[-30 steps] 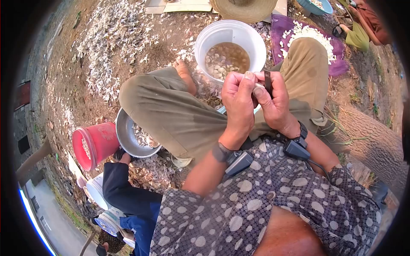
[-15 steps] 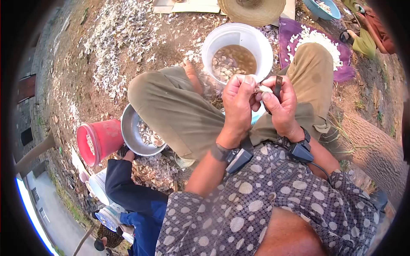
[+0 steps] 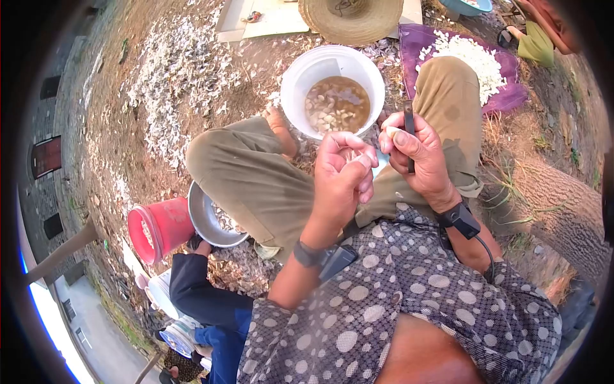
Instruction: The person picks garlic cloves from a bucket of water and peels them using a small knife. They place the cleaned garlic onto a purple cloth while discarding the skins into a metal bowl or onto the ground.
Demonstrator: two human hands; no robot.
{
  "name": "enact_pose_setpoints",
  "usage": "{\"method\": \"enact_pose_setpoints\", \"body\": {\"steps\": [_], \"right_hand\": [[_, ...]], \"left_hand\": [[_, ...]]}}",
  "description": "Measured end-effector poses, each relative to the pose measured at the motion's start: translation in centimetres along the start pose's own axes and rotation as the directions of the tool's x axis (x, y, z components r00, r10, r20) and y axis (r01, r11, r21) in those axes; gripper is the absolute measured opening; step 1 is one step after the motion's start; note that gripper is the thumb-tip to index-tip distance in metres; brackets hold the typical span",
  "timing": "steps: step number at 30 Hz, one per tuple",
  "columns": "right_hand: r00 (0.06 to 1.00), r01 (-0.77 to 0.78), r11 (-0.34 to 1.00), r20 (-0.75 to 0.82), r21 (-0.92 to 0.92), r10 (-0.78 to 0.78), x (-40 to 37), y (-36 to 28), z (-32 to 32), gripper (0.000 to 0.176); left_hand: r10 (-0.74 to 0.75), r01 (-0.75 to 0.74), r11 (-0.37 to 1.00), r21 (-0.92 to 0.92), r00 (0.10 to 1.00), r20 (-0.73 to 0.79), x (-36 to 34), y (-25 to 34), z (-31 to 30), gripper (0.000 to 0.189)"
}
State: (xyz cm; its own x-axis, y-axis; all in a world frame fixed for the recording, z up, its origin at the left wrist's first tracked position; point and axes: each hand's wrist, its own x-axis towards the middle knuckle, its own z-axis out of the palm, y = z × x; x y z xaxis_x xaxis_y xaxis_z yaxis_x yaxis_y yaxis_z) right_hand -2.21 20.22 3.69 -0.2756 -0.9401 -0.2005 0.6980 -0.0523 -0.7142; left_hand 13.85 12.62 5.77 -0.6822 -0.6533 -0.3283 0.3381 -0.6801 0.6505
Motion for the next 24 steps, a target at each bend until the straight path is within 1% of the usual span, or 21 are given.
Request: {"method": "enact_pose_setpoints", "body": {"steps": [1,2,3,4,5,7,8,11,14,17,20,23,24], "right_hand": [[1.0,-0.008,0.999,0.005,-0.038,0.008,-0.2,-0.3,-0.1,0.017],[1.0,-0.017,0.997,0.01,-0.075,0.018,-0.5,-0.4,-0.1,0.017],[0.999,0.043,0.975,-0.005,-0.216,-0.045,-0.8,-0.4,0.2,0.017],[0.994,0.096,0.931,-0.012,-0.353,-0.108,-1.3,-0.4,0.7,0.017],[0.985,0.145,0.864,-0.009,-0.482,-0.17,-1.8,-0.2,1.0,0.018],[0.981,0.181,0.792,0.045,-0.584,-0.191,-2.4,0.5,0.8,0.019],[0.977,0.202,0.75,0.074,-0.629,-0.201,-2.5,0.8,0.8,0.02],[0.98,0.195,0.81,0.073,-0.554,-0.186,-2.6,1.2,1.6,0.021],[0.979,0.202,0.868,0.08,-0.453,-0.186,-2.5,1.9,2.1,0.021],[0.975,0.223,0.842,0.11,-0.492,-0.193,-2.5,2.0,2.2,0.021],[0.981,0.193,0.874,0.101,-0.447,-0.165,-2.3,1.7,2.4,0.017],[0.999,0.032,0.939,-0.01,-0.343,-0.037,-2.1,1.6,1.5,0.014],[1.0,-0.001,0.973,-0.006,-0.23,0.0,-1.9,1.3,1.5,0.015]], "left_hand": [[-0.001,0.002,1.0,0.016,1.0,-0.021,0.0,0.0,0.5,0.01],[0.021,-0.016,0.994,0.105,0.999,-0.043,-0.1,0.1,0.9,0.009],[0.044,-0.031,0.981,0.193,0.997,-0.065,-0.2,0.3,1.3,0.009],[0.067,-0.041,0.959,0.281,0.994,-0.086,-0.4,0.4,1.5,0.009],[0.096,-0.065,0.927,0.368,0.993,-0.067,-0.5,0.2,1.3,0.008],[0.155,-0.123,0.836,0.534,0.988,-0.016,-0.4,-0.2,0.7,0.009],[0.229,-0.163,0.815,0.557,0.972,-0.052,-0.3,-0.7,0.9,0.009],[0.368,-0.323,0.793,0.516,0.93,0.017,-0.3,-1.0,0.5,0.008],[0.367,-0.33,0.816,0.475,0.93,0.016,-0.4,-0.9,0.7,0.007],[0.333,-0.301,0.82,0.487,0.943,0.023,-0.4,-1.3,-0.2,0.007],[0.342,-0.31,0.806,0.504,0.939,0.032,-0.4,-1.4,-0.6,0.007],[0.313,-0.281,0.796,0.535,0.949,0.032,-0.6,-1.0,-0.6,0.007],[0.31,-0.281,0.801,0.529,0.95,0.035,-0.7,-0.9,-0.8,0.008]]}}
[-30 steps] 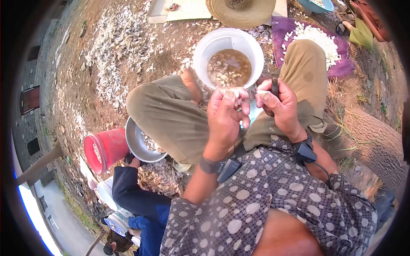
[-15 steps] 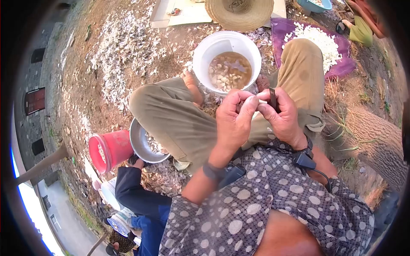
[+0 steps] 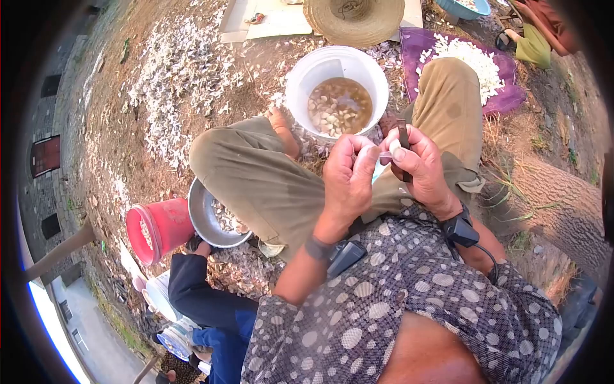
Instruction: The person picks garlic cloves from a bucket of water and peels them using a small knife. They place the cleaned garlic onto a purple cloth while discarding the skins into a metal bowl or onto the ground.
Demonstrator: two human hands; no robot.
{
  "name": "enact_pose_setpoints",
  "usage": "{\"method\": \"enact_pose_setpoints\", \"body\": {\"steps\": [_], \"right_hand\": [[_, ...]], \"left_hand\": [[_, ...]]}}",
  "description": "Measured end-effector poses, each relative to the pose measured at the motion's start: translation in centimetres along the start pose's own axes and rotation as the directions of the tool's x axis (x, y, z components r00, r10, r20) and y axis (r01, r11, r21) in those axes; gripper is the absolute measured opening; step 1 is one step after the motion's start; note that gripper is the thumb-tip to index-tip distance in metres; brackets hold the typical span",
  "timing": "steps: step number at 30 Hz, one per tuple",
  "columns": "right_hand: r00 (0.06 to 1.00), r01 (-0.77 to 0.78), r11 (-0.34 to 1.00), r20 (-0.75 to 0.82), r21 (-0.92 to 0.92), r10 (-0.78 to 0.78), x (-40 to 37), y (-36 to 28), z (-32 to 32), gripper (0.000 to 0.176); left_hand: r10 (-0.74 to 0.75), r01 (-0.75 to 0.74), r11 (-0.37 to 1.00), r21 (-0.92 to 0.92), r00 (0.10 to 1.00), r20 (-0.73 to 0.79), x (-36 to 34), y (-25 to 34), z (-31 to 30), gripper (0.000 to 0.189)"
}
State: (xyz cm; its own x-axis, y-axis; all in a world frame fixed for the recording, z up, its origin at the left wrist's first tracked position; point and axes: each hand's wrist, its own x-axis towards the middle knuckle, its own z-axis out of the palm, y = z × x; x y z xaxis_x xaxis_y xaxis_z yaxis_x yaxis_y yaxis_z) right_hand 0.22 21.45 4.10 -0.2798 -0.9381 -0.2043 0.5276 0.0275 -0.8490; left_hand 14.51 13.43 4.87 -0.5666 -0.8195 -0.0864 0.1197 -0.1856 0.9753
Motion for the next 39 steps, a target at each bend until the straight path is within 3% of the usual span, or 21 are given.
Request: {"method": "enact_pose_setpoints", "body": {"steps": [2,6,10,13,15,18,21,24,27,29,31,32,33,36,39], "right_hand": [[0.998,-0.063,0.973,0.03,0.222,0.058,0.3,-0.7,-0.1,0.02],[0.993,-0.112,0.897,0.022,0.427,0.114,0.7,-1.2,-1.7,0.025],[0.994,-0.107,0.8,0.075,0.59,0.078,0.6,-2.8,-4.5,0.028],[0.998,0.048,0.863,-0.067,0.503,-0.016,0.4,-5.7,-6.8,0.027],[0.975,0.219,0.887,-0.127,0.406,-0.182,0.8,-8.0,-10.5,0.024],[0.861,0.326,0.945,-0.403,-0.027,-0.309,1.9,-12.6,-17.0,0.022],[0.674,0.188,0.792,-0.51,-0.581,-0.534,3.7,-15.0,-22.7,0.026],[0.589,0.208,0.83,-0.611,-0.517,-0.528,2.2,-15.5,-23.9,0.022],[0.577,0.268,0.806,-0.582,-0.527,-0.573,-0.5,-12.5,-19.2,0.014],[0.64,0.291,0.783,-0.496,-0.55,-0.587,-1.0,-9.6,-14.0,0.012],[0.797,0.248,0.81,-0.363,-0.532,-0.483,-1.8,-6.9,-9.6,0.013],[0.887,0.216,0.908,-0.317,-0.359,-0.336,-2.0,-6.2,-6.9,0.014],[0.928,0.174,0.895,-0.236,-0.411,-0.289,-2.0,-5.9,-4.9,0.014],[0.984,0.121,0.892,-0.065,-0.435,-0.165,-1.8,-3.2,-0.7,0.024],[0.992,0.059,0.883,-0.07,-0.465,-0.103,-1.9,-1.6,1.9,0.027]], "left_hand": [[0.001,0.0,1.0,-0.027,1.0,0.017,-0.1,-0.3,-0.3,0.009],[0.04,-0.039,0.997,-0.06,0.999,0.006,0.1,-0.7,-0.4,0.016],[-0.198,0.181,0.967,-0.178,0.977,-0.084,0.4,-0.1,-0.8,0.017],[-0.351,0.324,0.92,-0.22,0.931,-0.097,0.8,-0.8,-1.6,0.02],[-0.418,0.395,0.896,-0.205,0.904,-0.085,0.5,-1.3,-2.0,0.022],[-0.477,0.46,0.867,-0.192,0.878,-0.049,0.2,-2.1,-2.3,0.018],[-0.531,0.517,0.834,-0.193,0.847,-0.026,0.6,-1.6,-2.0,0.018],[-0.503,0.491,0.855,-0.171,0.863,-0.037,1.1,-1.7,-1.7,0.021],[-0.487,0.479,0.86,-0.175,0.873,-0.003,1.2,-0.9,-1.2,0.023],[-0.483,0.477,0.855,-0.205,0.875,0.023,1.3,0.4,0.1,0.023],[-0.486,0.484,0.84,-0.245,0.872,0.057,1.1,1.2,0.8,0.023],[-0.487,0.488,0.83,-0.27,0.87,0.078,1.1,1.3,1.0,0.023],[-0.485,0.491,0.819,-0.297,0.869,0.098,1.1,1.5,1.1,0.023],[-0.422,0.458,0.794,-0.401,0.889,0.18,0.7,1.5,1.0,0.016],[-0.302,0.32,0.81,-0.492,0.946,0.118,-0.3,-0.2,0.0,0.014]]}}
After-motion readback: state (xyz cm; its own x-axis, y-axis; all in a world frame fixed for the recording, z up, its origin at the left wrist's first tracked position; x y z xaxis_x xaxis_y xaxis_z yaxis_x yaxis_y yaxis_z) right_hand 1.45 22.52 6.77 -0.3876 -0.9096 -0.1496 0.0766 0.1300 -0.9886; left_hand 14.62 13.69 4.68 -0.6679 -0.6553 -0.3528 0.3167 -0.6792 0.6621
